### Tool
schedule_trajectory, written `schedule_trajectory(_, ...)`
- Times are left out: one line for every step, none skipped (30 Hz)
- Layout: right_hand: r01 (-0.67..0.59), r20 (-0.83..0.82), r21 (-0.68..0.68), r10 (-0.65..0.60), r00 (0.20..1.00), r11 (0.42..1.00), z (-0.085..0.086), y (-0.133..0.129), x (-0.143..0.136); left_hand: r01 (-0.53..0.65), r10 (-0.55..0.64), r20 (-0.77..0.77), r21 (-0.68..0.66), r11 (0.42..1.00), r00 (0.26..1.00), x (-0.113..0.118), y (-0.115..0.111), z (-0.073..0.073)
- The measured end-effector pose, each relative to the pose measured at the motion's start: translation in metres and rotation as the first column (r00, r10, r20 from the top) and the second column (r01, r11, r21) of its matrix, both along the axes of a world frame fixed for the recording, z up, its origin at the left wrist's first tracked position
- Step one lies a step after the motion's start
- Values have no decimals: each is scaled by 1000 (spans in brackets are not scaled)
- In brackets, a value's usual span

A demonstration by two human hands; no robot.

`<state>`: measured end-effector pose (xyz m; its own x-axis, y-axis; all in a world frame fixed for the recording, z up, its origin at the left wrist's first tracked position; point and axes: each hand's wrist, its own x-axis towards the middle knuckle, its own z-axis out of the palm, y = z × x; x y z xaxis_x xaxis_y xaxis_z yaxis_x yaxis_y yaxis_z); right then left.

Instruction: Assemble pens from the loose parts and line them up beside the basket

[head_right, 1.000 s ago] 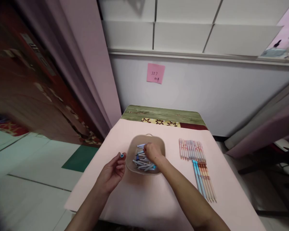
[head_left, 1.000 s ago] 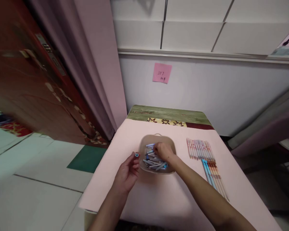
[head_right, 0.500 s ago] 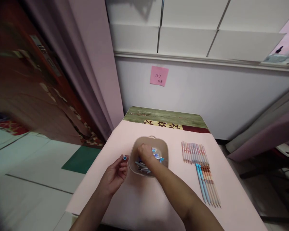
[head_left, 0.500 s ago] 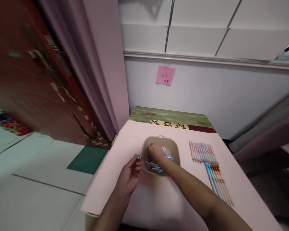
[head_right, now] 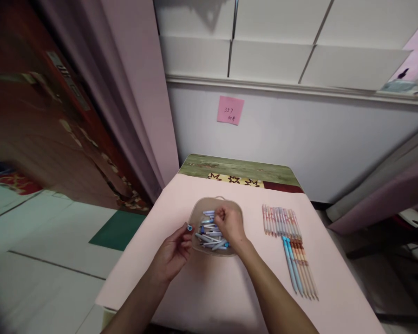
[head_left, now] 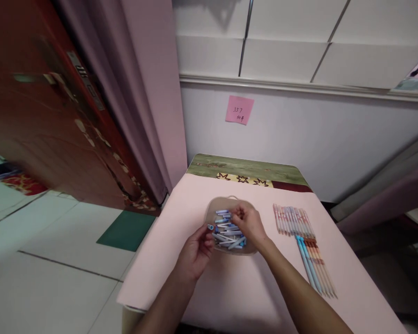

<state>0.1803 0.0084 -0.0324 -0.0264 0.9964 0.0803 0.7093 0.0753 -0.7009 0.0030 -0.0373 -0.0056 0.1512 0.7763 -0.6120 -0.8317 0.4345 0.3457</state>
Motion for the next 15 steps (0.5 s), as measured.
schedule_trajectory(13, -214, -10, -15, 977, 1000, 3, -9, 3, 14, -14, 4, 7, 1000, 1000, 4, 1, -1)
schedule_trajectory(12, -413, -29, -23, 911, 1000, 6, -19, 4, 29, -29, 11, 12, 1000, 1000, 8, 1, -2)
schedule_trajectory(-3, -554, -44, -22, 832, 999, 11, -29, 5, 45, -45, 19, 15, 999, 999, 12, 2, -3)
schedule_trajectory(-18, -633, -49, -17, 774, 999, 16, -39, 5, 61, -61, 28, 16, 998, 998, 16, 2, -4)
schedule_trajectory(-37, -665, -46, -3, 747, 998, 21, -48, 4, 75, -76, 35, 16, 997, 996, 19, 2, -5)
schedule_trajectory(-40, -665, -29, 11, 747, 999, 26, -56, 3, 87, -88, 41, 18, 996, 995, 23, 2, -6)
schedule_trajectory(-47, -638, -1, 36, 769, 999, 31, -62, 2, 98, -99, 43, 20, 995, 994, 26, 2, -7)
schedule_trajectory(-53, -594, 33, 62, 802, 998, 35, -67, 1, 109, -110, 46, 24, 994, 993, 29, 1, -8)
schedule_trajectory(-57, -541, 71, 86, 837, 996, 38, -70, 0, 118, -120, 48, 28, 993, 992, 31, 0, -8)
schedule_trajectory(-60, -482, 110, 106, 870, 992, 40, -72, 0, 127, -129, 48, 31, 991, 991, 34, -1, -9)
schedule_trajectory(-62, -423, 146, 119, 898, 987, 40, -73, 1, 134, -135, 46, 31, 990, 990, 36, -2, -9)
schedule_trajectory(-62, -368, 181, 125, 921, 982, 40, -73, 1, 138, -139, 43, 30, 990, 989, 37, -3, -9)
schedule_trajectory(-63, -319, 209, 130, 939, 976, 39, -73, 2, 138, -139, 36, 26, 990, 990, 39, -5, -10)
schedule_trajectory(-66, -279, 232, 132, 951, 970, 38, -73, 3, 135, -135, 28, 21, 991, 990, 40, -6, -10)
schedule_trajectory(-71, -248, 250, 134, 959, 966, 37, -73, 4, 132, -132, 18, 17, 991, 991, 41, -7, -10)
